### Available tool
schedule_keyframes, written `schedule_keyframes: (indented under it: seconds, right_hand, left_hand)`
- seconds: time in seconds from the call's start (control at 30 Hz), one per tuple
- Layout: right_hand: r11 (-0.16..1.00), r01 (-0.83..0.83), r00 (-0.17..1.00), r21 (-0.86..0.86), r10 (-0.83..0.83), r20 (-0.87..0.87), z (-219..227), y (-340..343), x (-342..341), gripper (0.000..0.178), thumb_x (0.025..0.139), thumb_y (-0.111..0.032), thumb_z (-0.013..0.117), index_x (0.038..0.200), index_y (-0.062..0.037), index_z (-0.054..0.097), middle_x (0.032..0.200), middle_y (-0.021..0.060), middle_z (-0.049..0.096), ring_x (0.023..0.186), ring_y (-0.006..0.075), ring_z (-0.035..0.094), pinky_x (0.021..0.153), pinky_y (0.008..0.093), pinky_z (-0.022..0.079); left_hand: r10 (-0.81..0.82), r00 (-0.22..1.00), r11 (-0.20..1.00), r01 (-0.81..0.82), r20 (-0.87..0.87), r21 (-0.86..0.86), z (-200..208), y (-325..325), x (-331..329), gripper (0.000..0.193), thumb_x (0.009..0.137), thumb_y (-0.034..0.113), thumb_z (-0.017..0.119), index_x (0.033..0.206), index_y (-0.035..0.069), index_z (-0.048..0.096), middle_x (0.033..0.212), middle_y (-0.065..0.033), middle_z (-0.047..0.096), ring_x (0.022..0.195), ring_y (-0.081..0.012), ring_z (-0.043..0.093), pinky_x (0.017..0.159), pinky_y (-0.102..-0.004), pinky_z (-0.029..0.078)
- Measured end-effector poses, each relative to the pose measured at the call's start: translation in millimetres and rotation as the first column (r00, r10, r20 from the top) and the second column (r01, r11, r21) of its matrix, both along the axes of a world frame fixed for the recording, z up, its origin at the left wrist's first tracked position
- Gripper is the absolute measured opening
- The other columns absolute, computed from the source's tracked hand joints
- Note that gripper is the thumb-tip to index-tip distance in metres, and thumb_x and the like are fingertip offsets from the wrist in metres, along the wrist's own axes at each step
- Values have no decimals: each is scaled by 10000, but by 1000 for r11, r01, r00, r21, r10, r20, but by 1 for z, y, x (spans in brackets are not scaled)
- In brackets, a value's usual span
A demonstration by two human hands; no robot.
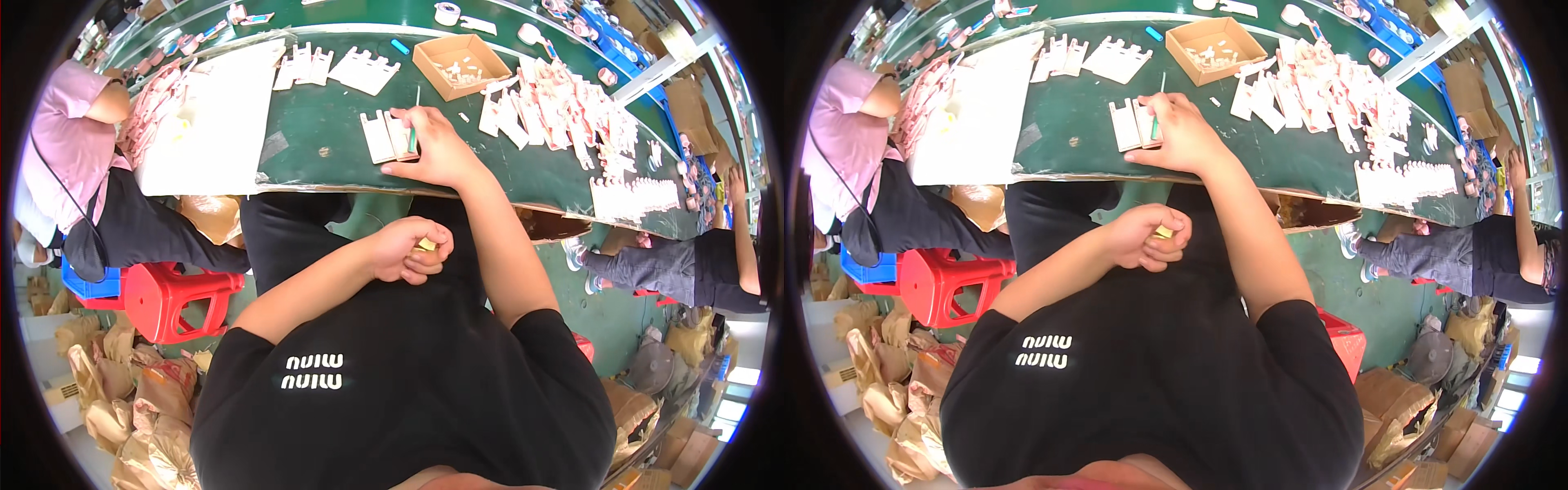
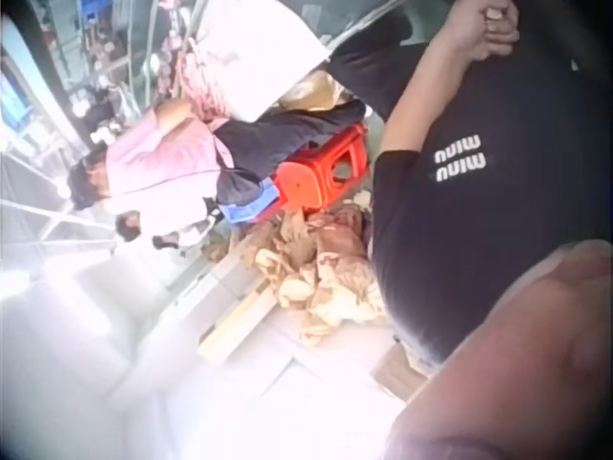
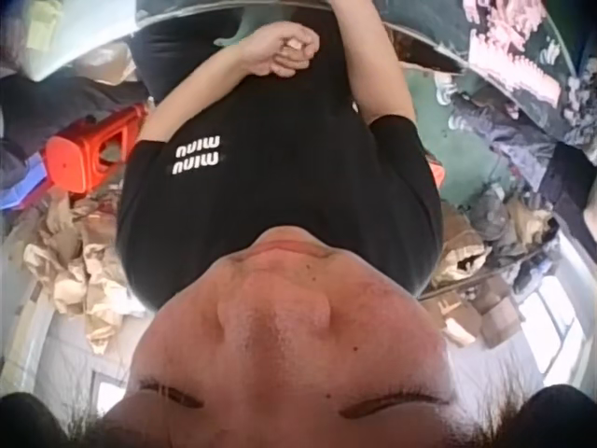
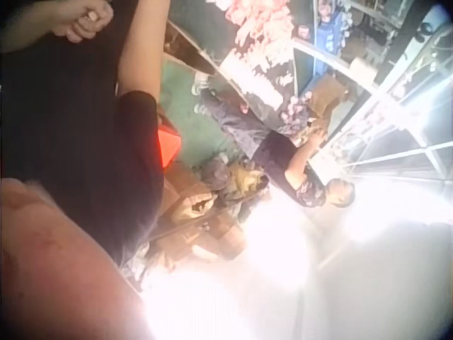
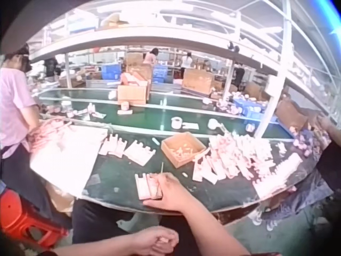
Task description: Assembling small plastic components by inserting tiny pins into frames at a factory workbench.
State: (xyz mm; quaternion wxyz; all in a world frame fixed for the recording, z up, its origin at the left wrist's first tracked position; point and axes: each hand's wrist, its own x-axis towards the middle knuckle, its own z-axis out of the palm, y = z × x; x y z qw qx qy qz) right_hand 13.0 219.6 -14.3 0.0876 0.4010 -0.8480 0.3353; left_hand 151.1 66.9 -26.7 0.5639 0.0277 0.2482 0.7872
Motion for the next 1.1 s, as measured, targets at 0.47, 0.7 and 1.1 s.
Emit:
schedule_keyframes:
  seconds: [0.47, 0.7, 1.1]
  right_hand:
    - [985, -37, 964, -168, 79, 253, -8, 39, 15, 631, 796, -75, 931, 1170, -100, 423, 1559, 180, 642, 1437, 418, 601, 1173, 472, 502]
    - [982, -55, 973, -179, 93, 213, -9, 44, 14, 648, 788, -84, 947, 1160, -95, 416, 1534, 185, 665, 1429, 416, 611, 1167, 479, 510]
    - [969, -68, 982, -236, 107, 158, -16, 42, 11, 647, 758, -142, 957, 1195, -78, 483, 1453, 140, 724, 1376, 393, 647, 1116, 471, 544]
  left_hand:
    - [-127, 129, 515, -839, -983, -177, 54, -44, -103, 192, 1007, 128, 694, 877, 20, 785, 656, -30, 641, 589, -168, 593, 553, -349, 460]
    - [-777, -342, 559, -761, -528, -329, 54, -35, -116, 148, 865, 148, 747, 736, 76, 745, 743, -175, 712, 723, -376, 724, 686, -488, 589]
    - [-759, -605, 648, -667, -240, -368, 47, -26, -127, 35, 840, 132, 737, 832, 147, 768, 790, -99, 730, 756, -309, 764, 647, -463, 602]
